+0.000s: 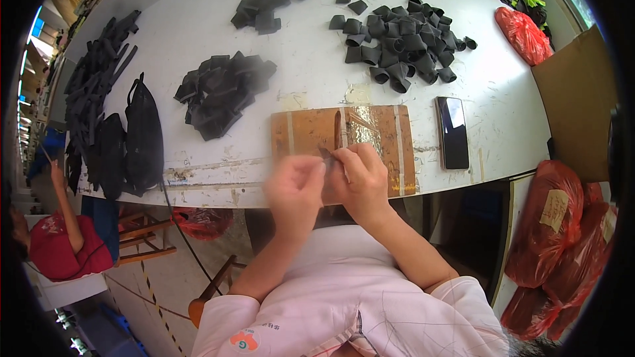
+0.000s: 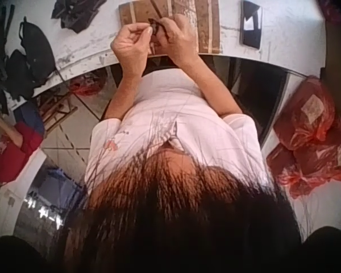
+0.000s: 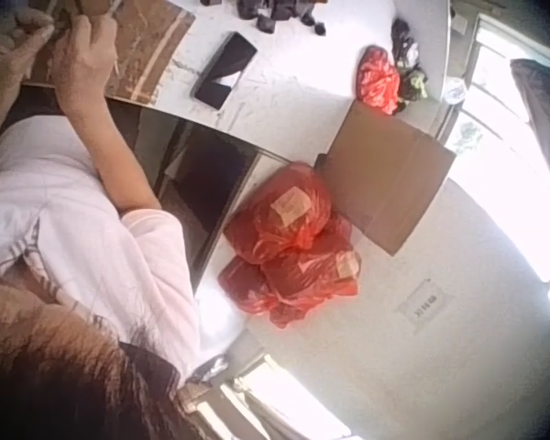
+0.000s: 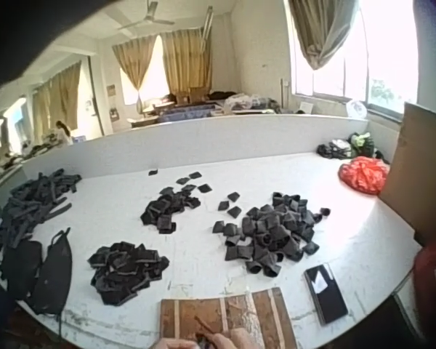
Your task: Manually assembling black foam parts into specific components at a workbench.
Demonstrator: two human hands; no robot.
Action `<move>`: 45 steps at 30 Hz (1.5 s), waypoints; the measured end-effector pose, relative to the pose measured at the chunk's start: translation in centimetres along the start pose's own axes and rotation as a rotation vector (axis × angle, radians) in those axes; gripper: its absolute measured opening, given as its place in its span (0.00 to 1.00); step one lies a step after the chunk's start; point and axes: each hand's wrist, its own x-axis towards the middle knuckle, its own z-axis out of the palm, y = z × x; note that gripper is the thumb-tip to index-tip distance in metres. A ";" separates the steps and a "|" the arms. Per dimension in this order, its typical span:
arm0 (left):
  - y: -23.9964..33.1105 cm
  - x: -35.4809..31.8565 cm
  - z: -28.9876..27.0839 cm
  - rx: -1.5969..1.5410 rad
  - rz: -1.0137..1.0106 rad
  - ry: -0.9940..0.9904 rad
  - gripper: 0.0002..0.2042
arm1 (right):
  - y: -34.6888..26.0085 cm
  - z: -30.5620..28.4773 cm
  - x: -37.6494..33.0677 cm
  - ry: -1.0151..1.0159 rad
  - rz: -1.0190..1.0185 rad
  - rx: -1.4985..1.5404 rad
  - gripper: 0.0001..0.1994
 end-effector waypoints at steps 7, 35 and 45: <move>2.4 1.6 -1.4 -0.962 -0.734 -0.280 0.06 | 0.7 -2.6 0.7 -0.353 1.019 1.439 0.01; 4.8 6.7 -1.0 -0.593 0.174 -0.197 0.03 | -2.6 -4.7 6.7 -0.030 -0.171 0.300 0.18; 3.5 4.8 -0.7 -0.958 -0.124 -0.100 0.03 | -0.6 -4.4 6.3 0.011 -0.321 0.146 0.06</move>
